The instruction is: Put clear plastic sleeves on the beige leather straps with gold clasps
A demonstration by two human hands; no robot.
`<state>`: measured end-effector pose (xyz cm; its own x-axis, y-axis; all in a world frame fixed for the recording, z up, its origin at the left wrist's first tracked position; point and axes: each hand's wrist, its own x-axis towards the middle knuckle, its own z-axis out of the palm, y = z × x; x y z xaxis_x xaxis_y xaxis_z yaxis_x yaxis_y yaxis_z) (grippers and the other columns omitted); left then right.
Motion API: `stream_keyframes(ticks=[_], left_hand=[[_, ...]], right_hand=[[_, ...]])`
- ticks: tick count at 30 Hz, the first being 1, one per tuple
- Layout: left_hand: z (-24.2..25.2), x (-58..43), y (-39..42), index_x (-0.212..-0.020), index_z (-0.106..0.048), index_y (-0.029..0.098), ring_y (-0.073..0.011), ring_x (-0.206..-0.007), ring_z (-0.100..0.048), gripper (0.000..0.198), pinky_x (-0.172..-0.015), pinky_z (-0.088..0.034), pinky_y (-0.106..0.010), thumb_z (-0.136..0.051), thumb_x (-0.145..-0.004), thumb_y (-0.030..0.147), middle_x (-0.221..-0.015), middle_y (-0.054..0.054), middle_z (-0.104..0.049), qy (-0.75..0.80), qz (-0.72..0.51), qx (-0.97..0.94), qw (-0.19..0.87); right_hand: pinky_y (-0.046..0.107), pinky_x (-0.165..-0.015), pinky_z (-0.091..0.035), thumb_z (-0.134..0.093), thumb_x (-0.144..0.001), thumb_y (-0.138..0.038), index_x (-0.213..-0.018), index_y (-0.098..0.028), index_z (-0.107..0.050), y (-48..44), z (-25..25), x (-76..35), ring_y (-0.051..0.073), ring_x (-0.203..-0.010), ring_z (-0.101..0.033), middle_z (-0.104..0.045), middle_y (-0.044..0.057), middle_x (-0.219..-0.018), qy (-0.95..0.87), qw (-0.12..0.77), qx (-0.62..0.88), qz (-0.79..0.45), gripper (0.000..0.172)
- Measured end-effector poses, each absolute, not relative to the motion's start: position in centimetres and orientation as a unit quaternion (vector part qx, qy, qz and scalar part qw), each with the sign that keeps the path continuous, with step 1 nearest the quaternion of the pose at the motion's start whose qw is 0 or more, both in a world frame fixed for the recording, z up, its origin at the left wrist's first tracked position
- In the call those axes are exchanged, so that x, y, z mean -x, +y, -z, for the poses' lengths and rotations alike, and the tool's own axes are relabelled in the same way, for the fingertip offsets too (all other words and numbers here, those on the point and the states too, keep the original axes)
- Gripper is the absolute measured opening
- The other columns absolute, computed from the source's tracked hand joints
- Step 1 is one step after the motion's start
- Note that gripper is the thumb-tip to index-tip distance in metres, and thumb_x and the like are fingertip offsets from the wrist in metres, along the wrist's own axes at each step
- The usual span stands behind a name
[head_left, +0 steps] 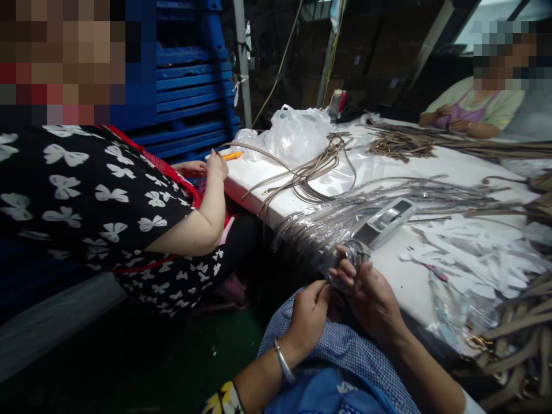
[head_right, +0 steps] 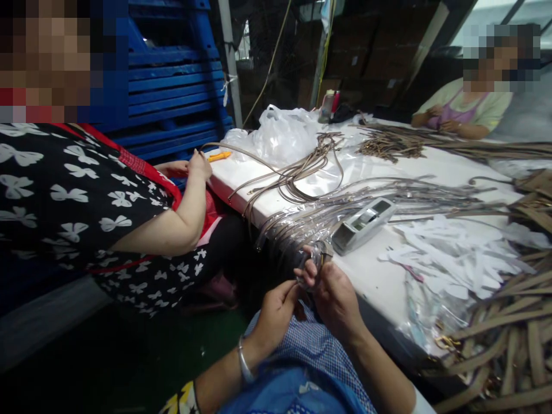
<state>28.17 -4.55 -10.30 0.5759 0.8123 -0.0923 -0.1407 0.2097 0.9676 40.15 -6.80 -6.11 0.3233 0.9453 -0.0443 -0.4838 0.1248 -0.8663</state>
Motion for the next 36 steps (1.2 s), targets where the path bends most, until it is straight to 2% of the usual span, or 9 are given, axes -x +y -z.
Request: stream_keyframes(ticks=[4,9,14,20,22,25,29,33,36], left_hand=[[9.0,-27.8,-4.1,-0.092,-0.067,0.011,-0.01,-0.047,-0.051,0.041,-0.047,-0.04,-0.021,-0.053,-0.088,0.049,-0.059,0.0,-0.058,0.298,-0.258,-0.517,0.76],[7.6,-27.1,-3.2,-0.077,-0.066,0.008,-0.0126,-0.049,-0.058,0.041,-0.051,-0.046,-0.023,-0.057,-0.083,0.048,-0.06,-0.006,-0.063,0.287,-0.167,-0.472,0.817],[6.9,-26.9,-2.6,-0.081,-0.065,0.006,-0.0138,-0.05,-0.062,0.041,-0.05,-0.047,-0.022,-0.059,-0.08,0.046,-0.068,-0.011,-0.068,0.294,-0.142,-0.403,0.855],[7.1,-26.8,-2.4,-0.084,-0.067,0.005,-0.0188,-0.067,-0.068,0.038,-0.067,-0.053,-0.029,-0.049,-0.085,0.039,-0.083,-0.018,-0.071,0.216,-0.152,-0.395,0.88],[7.2,-27.1,-2.4,-0.087,-0.067,0.006,-0.0186,-0.07,-0.068,0.036,-0.07,-0.053,-0.029,-0.054,-0.086,0.04,-0.084,-0.016,-0.072,0.215,-0.162,-0.464,0.844],[7.7,-27.6,-2.3,-0.079,-0.067,0.009,-0.017,-0.063,-0.066,0.038,-0.064,-0.052,-0.027,-0.057,-0.086,0.046,-0.071,-0.01,-0.07,0.254,-0.187,-0.59,0.743],[7.7,-27.9,-2.2,-0.061,-0.061,0.014,-0.0133,-0.052,-0.058,0.046,-0.056,-0.043,-0.023,-0.048,-0.092,0.045,-0.055,-0.004,-0.062,0.304,-0.229,-0.787,0.486],[6.8,-27.9,-2.0,-0.07,-0.064,0.016,-0.0162,-0.07,-0.062,0.027,-0.065,-0.041,-0.025,-0.054,-0.091,0.032,-0.071,-0.005,-0.067,0.26,-0.261,-0.901,0.23],[6.0,-28.2,-1.9,-0.078,-0.064,0.017,-0.0164,-0.075,-0.063,0.022,-0.07,-0.043,-0.025,-0.051,-0.093,0.026,-0.077,-0.005,-0.068,0.205,-0.257,-0.921,0.211]], right_hand=[[0.04,-0.103,-0.043,-0.063,-0.087,-0.042,-0.12,-0.025,-0.059,-7.2,7.5,-40.3,0.017,-0.084,-0.061,-0.057,0.0,-0.087,-0.364,0.68,0.439,-0.461,0.038],[0.04,-0.1,-0.044,-0.056,-0.092,-0.035,-0.129,-0.029,-0.053,-8.0,8.0,-41.3,0.022,-0.096,-0.064,-0.064,0.002,-0.091,-0.477,0.606,0.478,-0.421,0.038],[0.039,-0.096,-0.046,-0.052,-0.093,-0.032,-0.133,-0.029,-0.05,-8.1,8.2,-41.8,0.024,-0.098,-0.064,-0.067,0.004,-0.096,-0.544,0.557,0.516,-0.357,0.04],[0.034,-0.087,-0.05,-0.055,-0.092,-0.038,-0.126,-0.027,-0.056,-8.2,9.5,-42.0,0.023,-0.093,-0.064,-0.068,0.004,-0.1,-0.483,0.593,0.525,-0.372,0.036],[0.034,-0.085,-0.052,-0.057,-0.09,-0.042,-0.125,-0.026,-0.056,-8.3,10.2,-41.9,0.023,-0.094,-0.064,-0.068,0.006,-0.103,-0.416,0.625,0.521,-0.407,0.038],[0.036,-0.087,-0.052,-0.061,-0.087,-0.045,-0.123,-0.025,-0.058,-8.5,10.9,-41.3,0.025,-0.1,-0.065,-0.068,0.008,-0.111,-0.326,0.662,0.497,-0.456,0.041],[0.041,-0.098,-0.046,-0.064,-0.086,-0.043,-0.117,-0.025,-0.062,-8.9,11.1,-40.2,0.025,-0.108,-0.063,-0.067,0.008,-0.119,-0.248,0.709,0.429,-0.502,0.035],[0.045,-0.105,-0.039,-0.064,-0.086,-0.042,-0.115,-0.024,-0.064,-9.5,10.7,-39.7,0.026,-0.116,-0.059,-0.067,0.009,-0.123,-0.202,0.735,0.368,-0.532,0.034],[0.046,-0.107,-0.036,-0.062,-0.087,-0.043,-0.116,-0.024,-0.065,-10.0,10.4,-39.8,0.027,-0.122,-0.054,-0.065,0.01,-0.126,-0.189,0.748,0.34,-0.538,0.034]])
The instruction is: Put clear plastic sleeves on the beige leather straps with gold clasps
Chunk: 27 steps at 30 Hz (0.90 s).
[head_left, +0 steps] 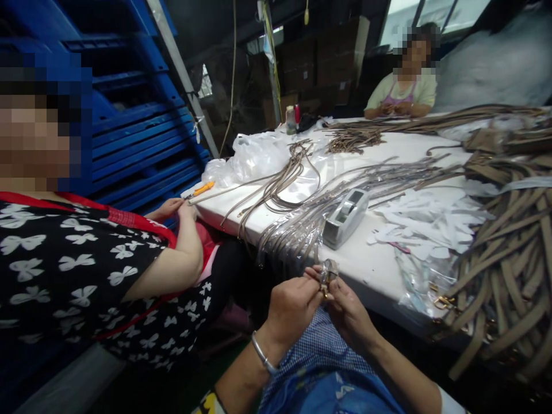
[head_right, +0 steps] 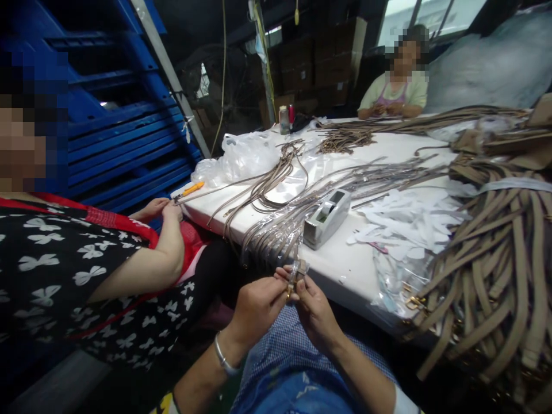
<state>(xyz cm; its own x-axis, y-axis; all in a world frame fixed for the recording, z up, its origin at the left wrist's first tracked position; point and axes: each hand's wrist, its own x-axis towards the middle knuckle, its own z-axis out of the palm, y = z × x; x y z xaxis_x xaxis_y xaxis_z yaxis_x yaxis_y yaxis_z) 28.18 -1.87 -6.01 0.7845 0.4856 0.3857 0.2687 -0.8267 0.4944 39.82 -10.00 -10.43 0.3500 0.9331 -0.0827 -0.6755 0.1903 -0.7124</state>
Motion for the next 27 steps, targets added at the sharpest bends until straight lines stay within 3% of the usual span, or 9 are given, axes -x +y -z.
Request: stream_keyframes(ticks=[6,9,15,19,23,27], left_hand=[[5.0,-29.9,-2.1,-0.086,-0.065,0.018,-0.014,-0.079,-0.063,0.008,-0.074,-0.048,-0.021,-0.057,-0.087,0.014,-0.086,-0.003,-0.068,0.212,-0.241,-0.845,0.427],[5.0,-31.0,-2.3,-0.096,-0.066,0.019,-0.0133,-0.074,-0.063,0.019,-0.063,-0.051,-0.02,-0.066,-0.078,0.013,-0.097,-0.003,-0.068,0.251,-0.223,-0.788,0.517],[5.2,-33.1,-2.1,-0.096,-0.065,0.014,-0.0103,-0.054,-0.06,0.023,-0.051,-0.05,-0.019,-0.067,-0.073,0.014,-0.08,-0.002,-0.067,0.274,-0.165,-0.714,0.622],[5.2,-34.2,-2.0,-0.099,-0.067,0.011,-0.0088,-0.051,-0.056,0.03,-0.049,-0.048,-0.019,-0.068,-0.07,0.013,-0.08,-0.003,-0.068,0.267,-0.143,-0.701,0.646],[5.5,-35.1,-2.5,-0.099,-0.072,0.012,-0.0105,-0.057,-0.058,0.025,-0.053,-0.05,-0.019,-0.066,-0.075,0.017,-0.082,-0.004,-0.069,0.27,-0.158,-0.722,0.617],[5.7,-36.0,-3.0,-0.106,-0.073,0.018,-0.011,-0.062,-0.06,0.03,-0.051,-0.05,-0.018,-0.063,-0.078,0.019,-0.095,-0.005,-0.069,0.26,-0.176,-0.747,0.586]], right_hand=[[0.047,-0.105,-0.037,-0.06,-0.089,-0.042,-0.121,-0.024,-0.063,-10.9,10.7,-40.4,0.029,-0.124,-0.051,-0.065,0.01,-0.126,-0.193,0.767,0.311,-0.527,0.037],[0.047,-0.102,-0.04,-0.057,-0.091,-0.042,-0.125,-0.025,-0.061,-11.3,10.8,-40.7,0.029,-0.122,-0.053,-0.064,0.009,-0.126,-0.198,0.774,0.304,-0.52,0.038],[0.047,-0.101,-0.041,-0.055,-0.091,-0.047,-0.133,-0.027,-0.055,-12.0,10.9,-42.1,0.029,-0.122,-0.052,-0.06,0.01,-0.131,-0.245,0.779,0.306,-0.49,0.046],[0.048,-0.103,-0.038,-0.049,-0.092,-0.054,-0.134,-0.023,-0.054,-12.1,11.5,-43.1,0.029,-0.125,-0.049,-0.058,0.011,-0.134,-0.276,0.771,0.337,-0.464,0.052],[0.047,-0.106,-0.036,-0.045,-0.094,-0.05,-0.132,-0.025,-0.056,-11.8,12.2,-43.7,0.028,-0.126,-0.048,-0.055,0.01,-0.138,-0.268,0.784,0.354,-0.434,0.047],[0.045,-0.099,-0.044,-0.047,-0.093,-0.053,-0.132,-0.027,-0.057,-11.7,12.3,-44.1,0.027,-0.119,-0.054,-0.057,0.009,-0.136,-0.243,0.798,0.353,-0.424,0.047]])
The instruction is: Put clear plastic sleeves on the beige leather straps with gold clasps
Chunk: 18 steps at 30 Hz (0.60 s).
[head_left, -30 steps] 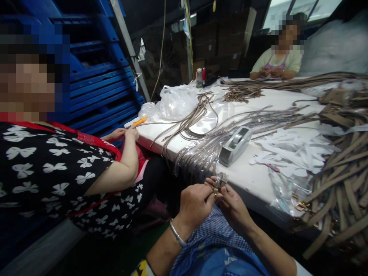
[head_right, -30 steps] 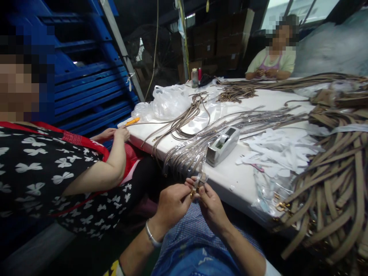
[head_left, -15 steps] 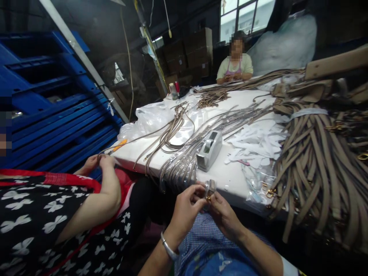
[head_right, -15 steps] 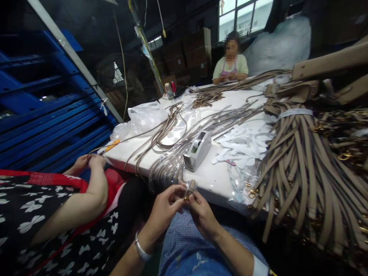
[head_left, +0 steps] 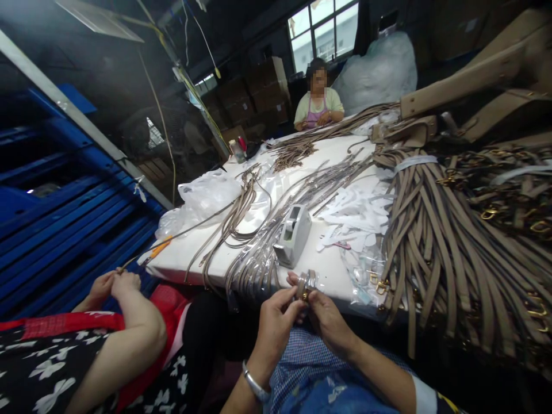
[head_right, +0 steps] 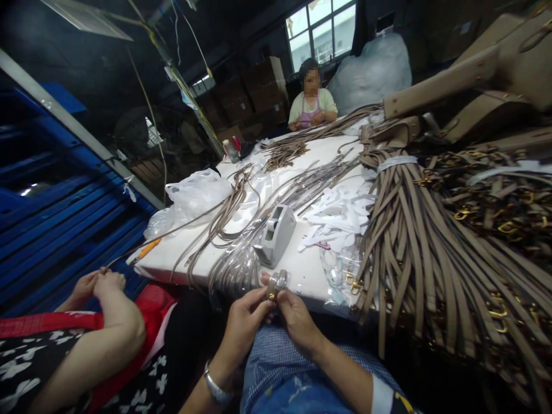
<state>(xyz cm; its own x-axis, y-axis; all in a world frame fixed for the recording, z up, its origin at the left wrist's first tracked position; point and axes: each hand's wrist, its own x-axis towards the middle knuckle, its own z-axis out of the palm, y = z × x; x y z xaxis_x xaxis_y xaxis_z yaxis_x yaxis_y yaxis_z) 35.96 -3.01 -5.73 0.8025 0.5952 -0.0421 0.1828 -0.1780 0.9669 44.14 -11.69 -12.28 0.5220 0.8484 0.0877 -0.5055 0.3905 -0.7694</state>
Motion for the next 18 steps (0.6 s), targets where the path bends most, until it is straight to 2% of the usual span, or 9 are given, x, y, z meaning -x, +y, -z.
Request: stream_keyframes(ticks=[3,6,10,12,14,16,18], left_hand=[[5.6,-36.4,-3.3,-0.115,-0.07,0.018,-0.0115,-0.056,-0.06,0.035,-0.044,-0.047,-0.017,-0.062,-0.081,0.022,-0.082,-0.004,-0.07,0.263,-0.166,-0.754,0.578],[5.6,-36.7,-3.5,-0.117,-0.068,0.016,-0.0122,-0.053,-0.062,0.037,-0.042,-0.046,-0.017,-0.062,-0.082,0.024,-0.074,-0.004,-0.071,0.269,-0.149,-0.739,0.6],[6.3,-37.0,-4.0,-0.11,-0.072,0.013,-0.0128,-0.055,-0.063,0.032,-0.053,-0.052,-0.021,-0.062,-0.084,0.027,-0.07,-0.004,-0.071,0.275,-0.18,-0.712,0.621],[6.7,-37.3,-4.2,-0.11,-0.072,0.013,-0.0132,-0.058,-0.063,0.031,-0.056,-0.052,-0.021,-0.061,-0.085,0.028,-0.073,-0.004,-0.073,0.276,-0.209,-0.714,0.609],[7.1,-37.7,-4.3,-0.112,-0.071,0.015,-0.0149,-0.063,-0.065,0.032,-0.058,-0.053,-0.022,-0.061,-0.085,0.029,-0.08,-0.005,-0.074,0.273,-0.227,-0.715,0.602],[7.5,-38.2,-4.2,-0.113,-0.071,0.016,-0.0173,-0.07,-0.067,0.032,-0.061,-0.054,-0.023,-0.061,-0.085,0.028,-0.087,-0.005,-0.075,0.269,-0.238,-0.71,0.606],[7.9,-38.6,-3.9,-0.112,-0.071,0.016,-0.0185,-0.074,-0.068,0.032,-0.062,-0.054,-0.024,-0.061,-0.085,0.029,-0.09,-0.006,-0.075,0.267,-0.243,-0.699,0.617]], right_hand=[[0.043,-0.089,-0.05,-0.051,-0.089,-0.056,-0.133,-0.028,-0.055,-11.8,12.1,-44.5,0.026,-0.104,-0.06,-0.062,0.009,-0.128,-0.221,0.802,0.373,-0.411,0.052],[0.037,-0.074,-0.053,-0.055,-0.087,-0.056,-0.133,-0.027,-0.056,-11.9,11.7,-44.7,0.021,-0.08,-0.062,-0.069,0.008,-0.111,-0.201,0.806,0.366,-0.421,0.054],[0.025,-0.052,-0.045,-0.055,-0.09,-0.051,-0.124,-0.022,-0.063,-11.5,11.6,-44.3,0.011,-0.054,-0.047,-0.07,0.005,-0.089,-0.166,0.822,0.323,-0.438,0.046],[0.023,-0.049,-0.043,-0.056,-0.09,-0.049,-0.121,-0.02,-0.066,-11.1,11.9,-44.3,0.009,-0.052,-0.043,-0.07,0.005,-0.089,-0.153,0.832,0.344,-0.408,0.044],[0.024,-0.051,-0.045,-0.055,-0.09,-0.05,-0.12,-0.019,-0.066,-10.8,12.1,-44.6,0.011,-0.056,-0.048,-0.071,0.006,-0.098,-0.156,0.831,0.395,-0.361,0.044],[0.028,-0.058,-0.05,-0.053,-0.09,-0.052,-0.122,-0.021,-0.065,-10.6,12.2,-45.1,0.016,-0.067,-0.058,-0.07,0.007,-0.109,-0.176,0.811,0.452,-0.326,0.046],[0.035,-0.073,-0.054,-0.049,-0.092,-0.051,-0.123,-0.023,-0.064,-10.7,12.1,-45.9,0.022,-0.085,-0.064,-0.069,0.006,-0.116,-0.222,0.777,0.507,-0.301,0.045]])
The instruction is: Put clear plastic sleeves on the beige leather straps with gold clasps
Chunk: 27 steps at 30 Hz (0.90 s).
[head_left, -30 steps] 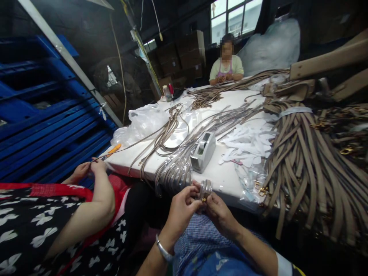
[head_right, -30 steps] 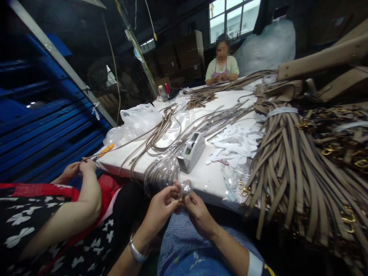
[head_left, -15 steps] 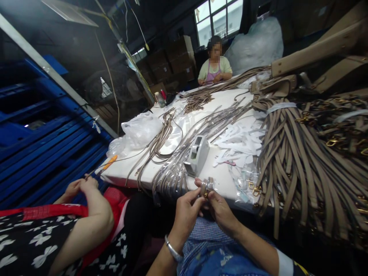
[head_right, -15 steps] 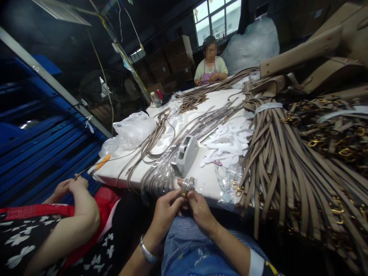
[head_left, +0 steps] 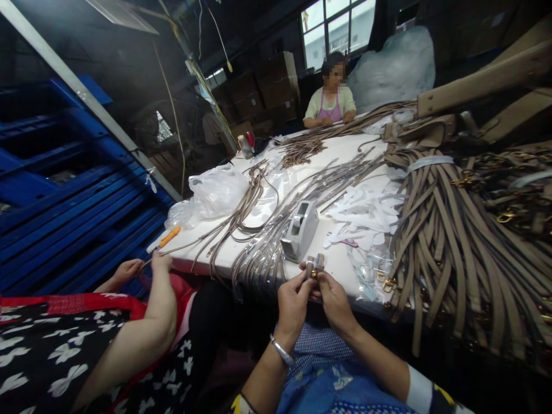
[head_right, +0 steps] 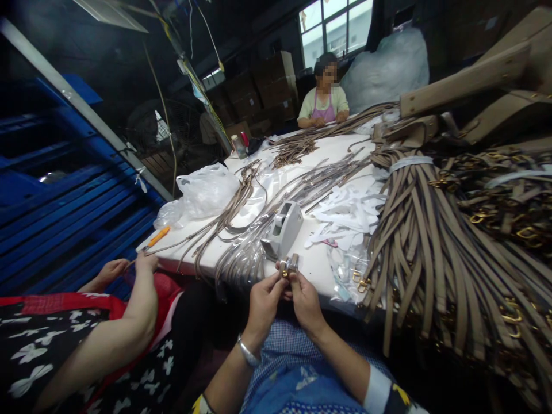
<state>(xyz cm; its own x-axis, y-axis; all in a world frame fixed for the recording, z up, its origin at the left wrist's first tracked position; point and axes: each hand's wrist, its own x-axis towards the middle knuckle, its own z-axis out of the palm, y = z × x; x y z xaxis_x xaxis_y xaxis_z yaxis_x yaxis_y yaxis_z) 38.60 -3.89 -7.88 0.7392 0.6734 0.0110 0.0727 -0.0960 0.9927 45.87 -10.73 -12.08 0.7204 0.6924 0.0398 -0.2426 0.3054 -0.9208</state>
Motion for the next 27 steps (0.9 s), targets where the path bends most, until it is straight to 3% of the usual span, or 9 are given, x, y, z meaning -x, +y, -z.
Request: stream_keyframes(ticks=[4,8,10,12,16,21,24,27], left_hand=[[8.0,-38.7,-2.4,-0.108,-0.072,0.014,-0.0148,-0.063,-0.065,0.031,-0.06,-0.053,-0.023,-0.061,-0.086,0.033,-0.078,-0.004,-0.074,0.284,-0.255,-0.675,0.631],[7.6,-38.4,-0.5,-0.098,-0.073,0.012,-0.0145,-0.061,-0.065,0.027,-0.06,-0.052,-0.022,-0.062,-0.085,0.032,-0.069,-0.003,-0.071,0.295,-0.285,-0.68,0.608],[7.5,-38.4,0.1,-0.098,-0.074,0.012,-0.0154,-0.062,-0.066,0.026,-0.059,-0.052,-0.022,-0.063,-0.083,0.031,-0.069,-0.003,-0.071,0.296,-0.29,-0.691,0.593],[7.5,-38.6,0.5,-0.1,-0.074,0.012,-0.0163,-0.061,-0.067,0.027,-0.058,-0.053,-0.023,-0.063,-0.082,0.03,-0.071,-0.003,-0.072,0.294,-0.287,-0.696,0.589],[7.7,-39.0,0.5,-0.1,-0.074,0.012,-0.0166,-0.059,-0.067,0.026,-0.056,-0.053,-0.023,-0.063,-0.081,0.027,-0.071,-0.004,-0.073,0.297,-0.283,-0.689,0.598],[8.1,-39.2,0.9,-0.103,-0.074,0.013,-0.0167,-0.059,-0.067,0.027,-0.055,-0.053,-0.023,-0.064,-0.081,0.026,-0.069,-0.004,-0.073,0.294,-0.276,-0.677,0.615],[8.4,-39.3,1.3,-0.104,-0.074,0.013,-0.0174,-0.059,-0.067,0.028,-0.056,-0.054,-0.024,-0.064,-0.081,0.026,-0.069,-0.004,-0.073,0.285,-0.272,-0.675,0.624],[8.6,-39.4,1.5,-0.102,-0.074,0.013,-0.0172,-0.059,-0.067,0.027,-0.056,-0.054,-0.024,-0.064,-0.081,0.026,-0.066,-0.003,-0.072,0.28,-0.265,-0.674,0.63]], right_hand=[[0.043,-0.102,-0.043,-0.05,-0.094,-0.033,-0.125,-0.026,-0.063,-11.9,11.8,-47.3,0.026,-0.111,-0.061,-0.068,0.004,-0.12,-0.389,0.667,0.599,-0.213,0.035],[0.035,-0.09,-0.052,-0.042,-0.092,-0.017,-0.119,-0.026,-0.066,-13.2,12.0,-50.6,0.021,-0.097,-0.068,-0.073,0.002,-0.109,-0.466,0.485,0.737,-0.069,0.038],[0.035,-0.09,-0.051,-0.043,-0.091,-0.016,-0.116,-0.024,-0.067,-13.4,12.0,-53.8,0.022,-0.1,-0.067,-0.072,0.005,-0.112,-0.448,0.39,0.804,0.007,0.036],[0.039,-0.094,-0.046,-0.045,-0.089,-0.015,-0.116,-0.019,-0.067,-13.1,11.7,-57.6,0.027,-0.109,-0.062,-0.069,0.011,-0.117,-0.433,0.342,0.833,0.037,0.035],[0.038,-0.086,-0.043,-0.058,-0.08,-0.012,-0.094,-0.016,-0.074,-11.9,11.1,-63.5,0.03,-0.102,-0.061,-0.073,0.015,-0.095,-0.441,0.263,0.858,0.033,0.022],[0.035,-0.083,-0.039,-0.063,-0.078,-0.022,-0.069,-0.019,-0.073,-11.2,10.5,-65.6,0.026,-0.091,-0.062,-0.074,0.011,-0.079,-0.456,0.24,0.857,-0.006,0.014],[0.034,-0.083,-0.038,-0.062,-0.079,-0.03,-0.063,-0.021,-0.071,-11.3,9.5,-65.4,0.025,-0.088,-0.062,-0.074,0.008,-0.076,-0.443,0.29,0.847,-0.046,0.02],[0.033,-0.076,-0.042,-0.054,-0.085,-0.042,-0.07,-0.02,-0.07,-11.6,8.2,-64.4,0.022,-0.08,-0.063,-0.073,0.007,-0.078,-0.413,0.377,0.822,-0.108,0.031]])
